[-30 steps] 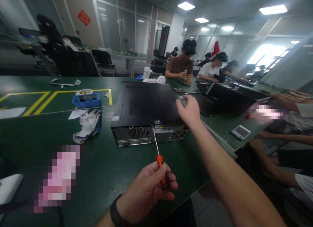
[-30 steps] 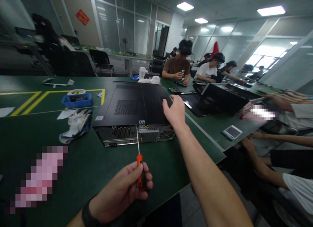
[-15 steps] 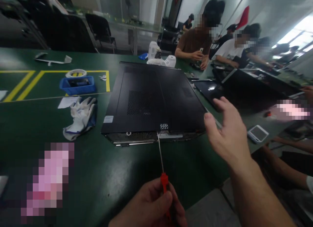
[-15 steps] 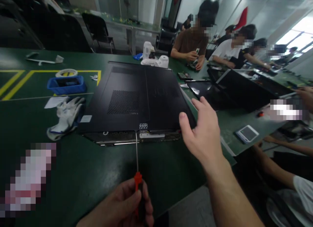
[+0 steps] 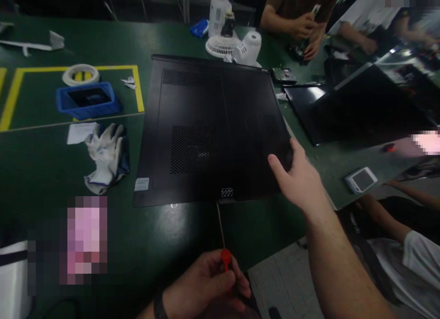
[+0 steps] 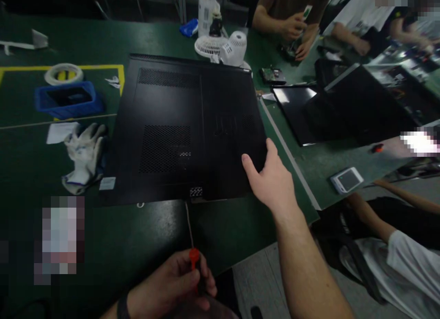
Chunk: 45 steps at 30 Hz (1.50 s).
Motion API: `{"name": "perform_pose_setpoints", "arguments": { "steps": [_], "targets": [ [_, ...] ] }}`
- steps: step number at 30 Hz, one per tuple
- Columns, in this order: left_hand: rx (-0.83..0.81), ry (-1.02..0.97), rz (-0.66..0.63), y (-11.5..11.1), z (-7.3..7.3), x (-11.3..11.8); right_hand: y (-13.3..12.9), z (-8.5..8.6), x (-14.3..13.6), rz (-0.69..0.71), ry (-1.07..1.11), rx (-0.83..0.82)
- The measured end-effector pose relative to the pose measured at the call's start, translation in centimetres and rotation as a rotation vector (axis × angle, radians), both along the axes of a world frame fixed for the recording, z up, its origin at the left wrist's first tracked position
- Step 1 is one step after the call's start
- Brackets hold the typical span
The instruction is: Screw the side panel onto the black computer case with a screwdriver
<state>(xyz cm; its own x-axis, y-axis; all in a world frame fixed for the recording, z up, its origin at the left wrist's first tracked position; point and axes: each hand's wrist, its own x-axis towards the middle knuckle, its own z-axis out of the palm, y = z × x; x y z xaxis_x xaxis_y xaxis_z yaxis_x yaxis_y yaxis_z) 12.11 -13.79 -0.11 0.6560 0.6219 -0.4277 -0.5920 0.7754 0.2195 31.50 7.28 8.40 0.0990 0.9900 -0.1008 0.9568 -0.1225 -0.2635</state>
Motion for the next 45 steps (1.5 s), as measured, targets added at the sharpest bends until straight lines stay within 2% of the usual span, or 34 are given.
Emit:
{"name": "perform_pose_setpoints", "arguments": {
  "steps": [17, 30, 45],
  "targets": [
    [0.018, 0.050, -0.036, 0.56, -0.78, 0.38, 0.06, -0.26, -0.06, -0.015, -0.013, 0.025],
    [0.011, 0.093, -0.032, 0.64, 0.08, 0.31, -0.13, -0.17, -0.03, -0.006, -0.031, 0.013],
    [0.053, 0.094, -0.023, 0.54, -0.64, 0.26, -0.12, -0.16, -0.08, -0.011, -0.020, 0.023]
  ]
}}
